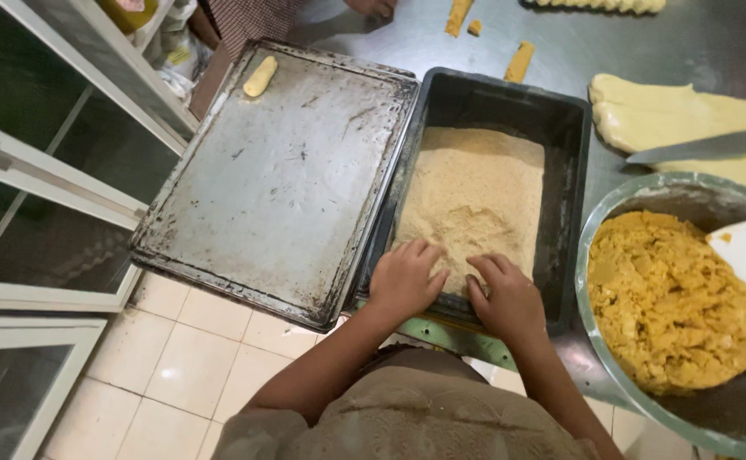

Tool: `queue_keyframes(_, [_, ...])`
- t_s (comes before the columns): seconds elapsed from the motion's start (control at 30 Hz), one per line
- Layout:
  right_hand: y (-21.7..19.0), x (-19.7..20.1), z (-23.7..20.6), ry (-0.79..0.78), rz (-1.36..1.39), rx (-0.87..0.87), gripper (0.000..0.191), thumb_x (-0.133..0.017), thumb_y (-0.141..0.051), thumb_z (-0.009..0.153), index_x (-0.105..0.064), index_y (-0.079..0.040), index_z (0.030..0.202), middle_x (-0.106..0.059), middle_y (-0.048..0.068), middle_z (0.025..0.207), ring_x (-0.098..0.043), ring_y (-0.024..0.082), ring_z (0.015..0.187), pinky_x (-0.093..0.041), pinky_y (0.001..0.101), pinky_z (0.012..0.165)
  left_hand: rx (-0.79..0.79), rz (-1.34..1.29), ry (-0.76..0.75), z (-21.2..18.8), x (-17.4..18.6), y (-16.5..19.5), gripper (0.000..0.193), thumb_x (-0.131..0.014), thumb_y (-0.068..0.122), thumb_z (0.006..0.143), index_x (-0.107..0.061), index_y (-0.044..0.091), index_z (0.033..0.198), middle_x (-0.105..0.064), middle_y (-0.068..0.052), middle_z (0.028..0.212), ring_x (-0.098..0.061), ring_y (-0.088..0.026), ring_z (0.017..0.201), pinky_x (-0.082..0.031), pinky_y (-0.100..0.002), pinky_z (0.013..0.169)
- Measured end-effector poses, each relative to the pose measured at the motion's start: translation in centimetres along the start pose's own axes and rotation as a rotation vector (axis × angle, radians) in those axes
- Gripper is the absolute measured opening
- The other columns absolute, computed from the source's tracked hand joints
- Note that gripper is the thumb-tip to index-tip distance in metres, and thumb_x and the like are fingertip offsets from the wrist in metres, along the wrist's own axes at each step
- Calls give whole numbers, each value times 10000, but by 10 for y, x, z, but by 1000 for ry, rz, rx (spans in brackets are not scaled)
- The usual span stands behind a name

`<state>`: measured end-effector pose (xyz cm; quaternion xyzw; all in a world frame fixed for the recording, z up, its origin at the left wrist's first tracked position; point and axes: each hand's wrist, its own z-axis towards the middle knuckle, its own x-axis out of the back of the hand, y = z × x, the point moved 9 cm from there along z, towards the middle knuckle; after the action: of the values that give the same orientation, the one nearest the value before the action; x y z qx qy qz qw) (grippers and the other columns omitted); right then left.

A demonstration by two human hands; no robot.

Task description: The person kneads a large mass of yellow dough in a metal bowl, pinches off portions, and rolls each portion by hand on the table into a log shape. They then coat the dough logs in a tray of breadcrumbs and place the coated pieces onto a baking tray.

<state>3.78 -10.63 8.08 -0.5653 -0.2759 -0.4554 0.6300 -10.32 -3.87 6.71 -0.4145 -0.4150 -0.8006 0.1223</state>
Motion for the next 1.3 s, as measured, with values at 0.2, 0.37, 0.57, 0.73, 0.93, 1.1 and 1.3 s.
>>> queue_keyframes(0.2, [0,0,-2,11,-3,48,195,-695,-229,886,-745,-131,1047,-733,70,1013,-708,309,903,-563,423,758,40,38,-61,1,-8,-4,286,-730,364,878,-728,153,1071,-689,-70,1028,-657,-280,1052,-507,-434,884])
queue_keyframes(0.37, [1,-3,-3,-2,-13,35,178,-691,-236,901,-754,-141,1037,-733,58,971,-707,296,875,-556,423,740,52,54,-58,-1,-9,-5,299,-724,375,876,-734,155,1078,-698,-62,1052,-655,-272,1071,-499,-429,894])
queue_keyframes(0.57, [-1,-3,-4,-4,-28,39,169,-690,-240,904,-755,-140,1022,-731,60,958,-705,294,849,-554,419,725,59,72,-88,-1,-9,-5,313,-705,388,901,-732,151,1104,-705,-59,1072,-659,-263,1074,-498,-419,910])
queue_keyframes(0.73, [-2,-3,-3,0,-21,55,158,-688,-237,906,-753,-131,1003,-730,69,947,-704,301,849,-552,424,721,54,65,-86,-1,-7,-4,310,-702,385,905,-732,155,1110,-708,-58,1067,-664,-264,1063,-497,-418,897])
queue_keyframes(0.93, [-1,-5,-4,-12,-25,40,160,-686,-235,910,-753,-128,1008,-731,72,940,-706,301,837,-552,426,719,46,53,-80,-1,-6,-3,301,-707,382,898,-732,158,1098,-707,-58,1045,-666,-268,1041,-499,-422,882])
queue_keyframes(1.1, [-2,-3,-4,-5,-16,46,158,-687,-233,906,-753,-127,1003,-728,76,935,-703,305,842,-550,427,721,45,55,-96,-1,-7,-3,300,-708,380,903,-730,155,1101,-703,-61,1041,-664,-273,1027,-501,-421,878])
queue_keyframes(1.3, [-2,-3,-4,-2,-22,55,158,-685,-238,907,-754,-127,995,-732,75,939,-703,309,852,-548,434,727,30,47,-73,-2,-6,-2,304,-709,376,898,-730,153,1102,-705,-59,1047,-662,-276,1034,-499,-422,888])
